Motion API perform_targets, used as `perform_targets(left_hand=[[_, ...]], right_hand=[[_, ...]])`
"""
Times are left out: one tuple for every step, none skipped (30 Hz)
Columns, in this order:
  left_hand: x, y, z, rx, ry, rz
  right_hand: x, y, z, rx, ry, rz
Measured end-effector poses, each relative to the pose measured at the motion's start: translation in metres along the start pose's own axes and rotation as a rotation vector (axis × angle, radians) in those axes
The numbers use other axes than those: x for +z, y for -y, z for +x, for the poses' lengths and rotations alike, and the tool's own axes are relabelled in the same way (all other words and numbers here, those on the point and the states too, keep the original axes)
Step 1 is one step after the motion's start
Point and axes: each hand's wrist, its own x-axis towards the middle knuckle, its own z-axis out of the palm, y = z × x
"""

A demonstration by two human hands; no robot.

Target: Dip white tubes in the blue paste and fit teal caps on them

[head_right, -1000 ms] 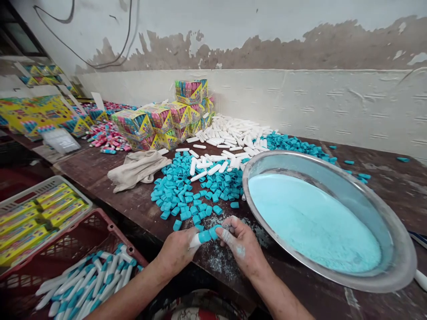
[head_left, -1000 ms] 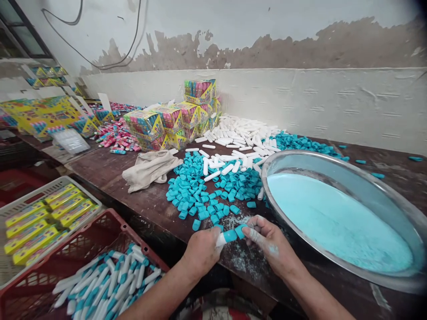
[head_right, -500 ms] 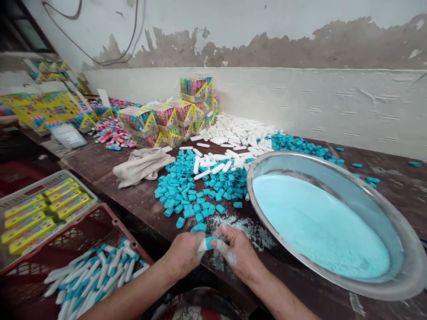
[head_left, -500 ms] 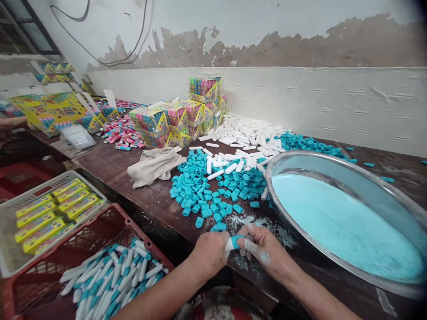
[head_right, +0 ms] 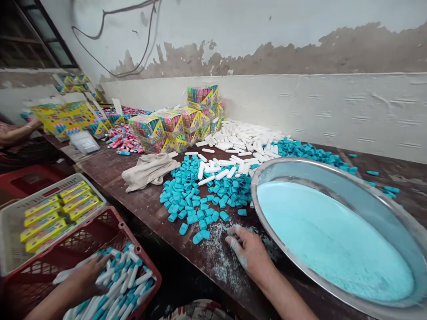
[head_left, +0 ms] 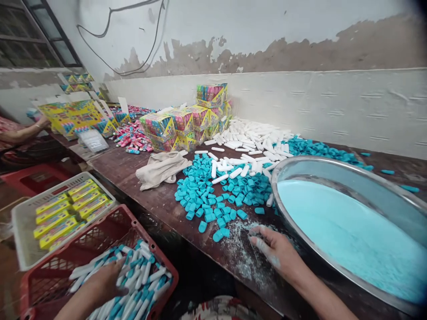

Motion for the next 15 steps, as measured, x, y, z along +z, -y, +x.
perform_targets(left_hand=[[-0.004, -0.004, 0.005, 0.020, -0.040, 0.006], [-0.013, -0.016, 0.010, 0.068, -0.098, -0.013], [-0.027, -0.034, 0.015, 0.150, -0.178, -0.066], [-0.043, -0.057, 0.019, 0.225, -0.265, -0.145], [-0.061, -0.083, 0.024, 0.315, -0.340, -0.217], [-0.079, -0.112, 0.030, 0.395, -0.407, -0.266], [-0.096, -0.141, 0.037, 0.473, -0.452, -0.289], [-0.111, -0.169, 0.046, 0.533, -0.480, -0.273], [-0.123, -0.196, 0.056, 0.563, -0.481, -0.232], [-0.131, -0.219, 0.068, 0.575, -0.473, -0.213], [-0.137, -0.240, 0.080, 0.577, -0.470, -0.203], [-0.140, -0.257, 0.093, 0.567, -0.465, -0.192], [-0.142, -0.270, 0.105, 0.553, -0.454, -0.182], [-0.143, -0.280, 0.115, 0.536, -0.442, -0.174], [-0.143, -0.286, 0.124, 0.519, -0.428, -0.167]], right_hand=[[-0.002, 0.000, 0.002, -0.007, -0.014, -0.029], [-0.002, 0.002, 0.005, -0.018, -0.030, -0.051], [-0.002, 0.004, 0.006, -0.034, -0.044, -0.066], [0.000, 0.007, 0.007, -0.052, -0.053, -0.076], [0.002, 0.009, 0.007, -0.068, -0.063, -0.081], [0.004, 0.011, 0.007, -0.081, -0.071, -0.082], [0.007, 0.012, 0.005, -0.091, -0.076, -0.080], [0.009, 0.012, 0.003, -0.098, -0.074, -0.077], [0.011, 0.012, 0.000, -0.100, -0.070, -0.076], [0.012, 0.011, -0.004, -0.100, -0.064, -0.077], [0.013, 0.009, -0.007, -0.102, -0.056, -0.079], [0.014, 0.008, -0.010, -0.106, -0.049, -0.084], [0.014, 0.007, -0.013, -0.111, -0.048, -0.089], [0.013, 0.006, -0.016, -0.119, -0.050, -0.093], [0.012, 0.006, -0.018, -0.129, -0.054, -0.096]])
